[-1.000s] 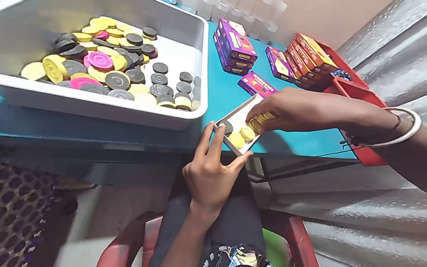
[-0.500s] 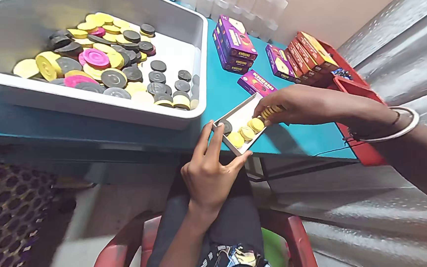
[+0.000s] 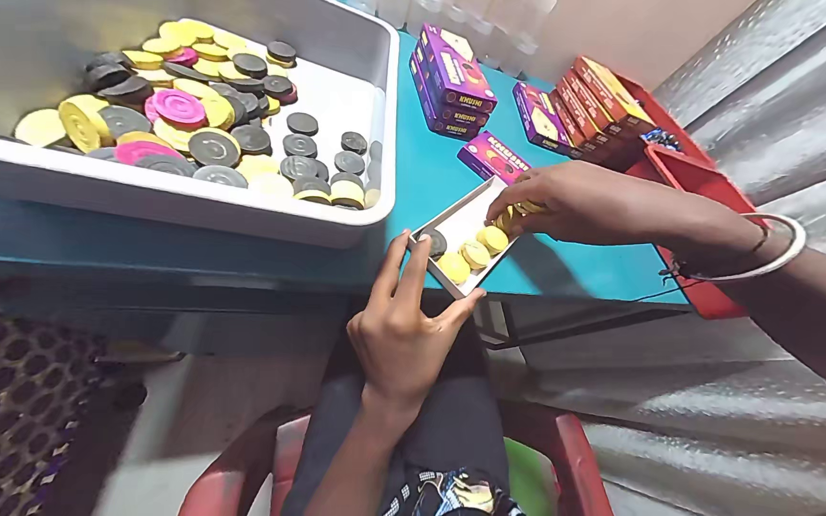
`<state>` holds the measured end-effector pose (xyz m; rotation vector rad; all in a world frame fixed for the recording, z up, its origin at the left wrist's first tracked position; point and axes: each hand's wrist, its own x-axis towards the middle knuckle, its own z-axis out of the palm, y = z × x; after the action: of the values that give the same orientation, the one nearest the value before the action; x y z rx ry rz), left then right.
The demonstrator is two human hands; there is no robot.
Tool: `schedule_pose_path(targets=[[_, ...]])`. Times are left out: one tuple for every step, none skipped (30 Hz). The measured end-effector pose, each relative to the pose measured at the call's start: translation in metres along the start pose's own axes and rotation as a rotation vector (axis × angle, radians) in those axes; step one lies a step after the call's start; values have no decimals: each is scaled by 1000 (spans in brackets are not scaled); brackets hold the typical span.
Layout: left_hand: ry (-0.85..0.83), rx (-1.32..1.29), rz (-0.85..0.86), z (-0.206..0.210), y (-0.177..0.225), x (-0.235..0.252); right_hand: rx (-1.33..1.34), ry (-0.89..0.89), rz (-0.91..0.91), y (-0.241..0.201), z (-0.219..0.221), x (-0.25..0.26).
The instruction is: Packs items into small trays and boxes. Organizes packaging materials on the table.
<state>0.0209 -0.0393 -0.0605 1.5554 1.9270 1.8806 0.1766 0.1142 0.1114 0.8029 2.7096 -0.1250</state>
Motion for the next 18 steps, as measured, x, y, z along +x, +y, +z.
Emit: schedule_pose_path(targets=[[0,2,0,0,0,0,5,8,-10,1,0,0],[-2,4,0,-1,0,0,8,12,-20,3,0,1],[-2,6,1,0,0,0,6,12,-27,4,1,1],[-2,6,2,0,0,1,6,10,-34,5,1,1],[-2,6,2,0,0,1,7,7,-40,6,1,0],[-5,7,2,0,0,1,6,6,-47,6,1,0],[-6,12,1,0,0,1,3,7,-55,6,2,0],[-2,13,1,0,0,0,-3,7,-60,7,3,0],[1,15,1,0,0,0,-9,9,-60,7,3,0],[3,15,2,0,0,0,-15,14,-58,7,4,0],[4,11,3,0,0,0,-20,25,-56,7,6,0],[3,8,4,0,0,0,-23,31,-48,7,7,0],[3,6,3,0,1,0,-32,32,-43,6,7,0],[5,0,1,0,1,0,-43,20,-36,5,7,0],[5,-1,-2,1,0,0,-57,7,-24,3,6,0],[5,-2,-4,1,0,0,-72,5,-21,3,6,0],[7,-4,-4,0,0,0,-87,5,-15,2,5,1],[7,-4,-2,0,0,0,-100,4,-1,1,4,0]])
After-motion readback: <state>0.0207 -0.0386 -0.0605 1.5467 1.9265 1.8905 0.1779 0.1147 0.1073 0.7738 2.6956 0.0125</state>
